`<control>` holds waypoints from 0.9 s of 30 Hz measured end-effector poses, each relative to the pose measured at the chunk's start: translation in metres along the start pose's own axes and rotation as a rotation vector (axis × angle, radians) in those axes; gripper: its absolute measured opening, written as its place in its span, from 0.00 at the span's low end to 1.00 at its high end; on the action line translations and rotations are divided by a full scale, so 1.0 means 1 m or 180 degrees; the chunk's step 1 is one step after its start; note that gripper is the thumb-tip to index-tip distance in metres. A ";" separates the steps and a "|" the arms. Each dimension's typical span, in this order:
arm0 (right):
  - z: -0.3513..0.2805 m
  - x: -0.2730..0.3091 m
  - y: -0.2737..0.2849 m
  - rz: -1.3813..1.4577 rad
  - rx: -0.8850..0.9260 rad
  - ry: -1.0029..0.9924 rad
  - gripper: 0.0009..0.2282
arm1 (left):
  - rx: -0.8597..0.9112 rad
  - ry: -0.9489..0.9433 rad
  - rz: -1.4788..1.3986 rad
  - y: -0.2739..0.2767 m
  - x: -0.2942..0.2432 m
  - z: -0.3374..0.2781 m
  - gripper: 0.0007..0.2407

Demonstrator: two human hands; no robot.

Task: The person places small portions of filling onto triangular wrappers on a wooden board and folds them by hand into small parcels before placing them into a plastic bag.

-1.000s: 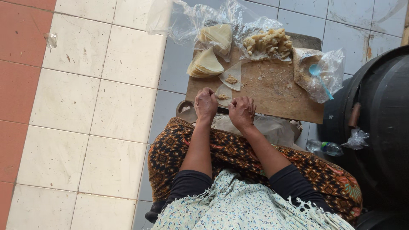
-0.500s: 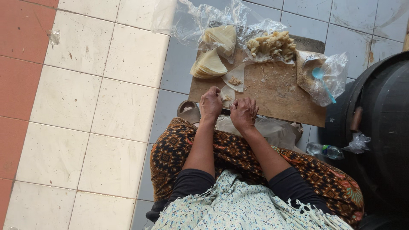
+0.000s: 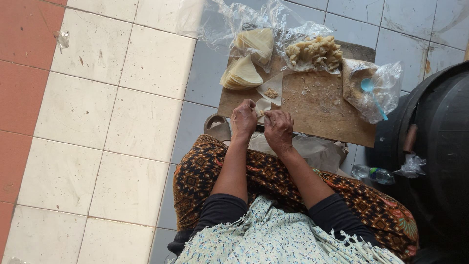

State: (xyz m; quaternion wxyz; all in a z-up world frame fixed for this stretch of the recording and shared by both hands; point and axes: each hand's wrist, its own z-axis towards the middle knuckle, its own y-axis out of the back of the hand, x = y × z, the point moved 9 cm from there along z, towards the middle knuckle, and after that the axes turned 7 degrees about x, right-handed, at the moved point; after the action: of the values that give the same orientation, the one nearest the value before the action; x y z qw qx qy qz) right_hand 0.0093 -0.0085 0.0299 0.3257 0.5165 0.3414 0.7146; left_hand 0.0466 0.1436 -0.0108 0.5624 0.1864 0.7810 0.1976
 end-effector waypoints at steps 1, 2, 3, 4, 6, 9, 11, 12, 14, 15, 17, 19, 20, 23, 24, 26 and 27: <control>-0.001 0.004 0.002 -0.0013 -0.0073 0.0119 0.10 | 0.0017 -0.0001 -0.0004 -0.001 0.000 0.000 0.08; -0.001 0.002 0.000 -0.0034 -0.0037 0.0050 0.10 | 0.0033 -0.0002 -0.0010 -0.002 0.001 0.001 0.08; -0.001 0.000 -0.001 -0.0054 -0.0001 -0.0019 0.10 | 0.0032 -0.0004 0.0013 -0.002 0.001 0.001 0.08; -0.002 -0.002 -0.003 -0.0078 0.0037 -0.0091 0.11 | 0.0035 -0.0006 0.0033 -0.003 0.001 0.002 0.08; -0.001 0.002 -0.002 -0.0069 -0.0041 0.0038 0.08 | 0.0035 -0.0026 0.0066 -0.005 0.002 0.002 0.07; -0.001 0.013 -0.001 -0.0022 -0.0110 0.0336 0.09 | 0.0039 -0.0048 0.0073 -0.007 0.003 0.002 0.07; 0.000 0.020 -0.001 -0.0030 -0.0064 0.0455 0.12 | 0.0049 -0.0031 0.0035 -0.007 0.005 0.003 0.07; 0.000 0.021 -0.001 -0.0063 -0.0003 0.0455 0.14 | 0.0050 -0.0018 0.0028 -0.007 0.005 0.003 0.07; 0.000 0.023 0.000 -0.0130 0.0093 0.0397 0.14 | 0.0053 0.0007 0.0013 -0.007 0.005 0.003 0.07; 0.000 0.022 0.001 -0.0164 0.0129 0.0341 0.12 | 0.0016 -0.0035 0.0024 -0.006 0.004 0.003 0.07; -0.001 0.023 0.003 -0.0339 0.0217 0.0370 0.10 | -0.0053 -0.0118 0.0051 -0.003 0.001 0.002 0.08; -0.003 0.027 0.005 -0.0623 0.0324 0.0549 0.10 | -0.0135 -0.0259 0.0126 0.000 -0.005 -0.001 0.08; -0.004 0.030 0.006 -0.0654 0.0300 0.0650 0.10 | -0.0178 -0.0333 0.0165 0.002 -0.008 -0.002 0.09; -0.007 0.034 0.009 -0.0789 0.0254 0.0890 0.12 | -0.0101 -0.0508 0.0022 0.002 -0.013 -0.006 0.09; -0.007 0.035 0.007 -0.0856 0.0255 0.0934 0.12 | -0.0105 -0.0572 0.0051 0.001 -0.014 -0.007 0.08; -0.008 0.034 0.004 -0.0943 0.0245 0.0995 0.12 | -0.0112 -0.0699 0.0112 -0.001 -0.016 -0.008 0.08; -0.008 0.032 0.003 -0.0962 0.0232 0.1011 0.12 | -0.0108 -0.0726 0.0193 -0.003 -0.016 -0.008 0.06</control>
State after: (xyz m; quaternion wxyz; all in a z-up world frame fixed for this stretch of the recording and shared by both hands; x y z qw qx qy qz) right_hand -0.0068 0.0150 0.0473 0.3522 0.3518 0.4876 0.7172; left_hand 0.0437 0.1322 0.0023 0.6444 0.2217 0.7025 0.2052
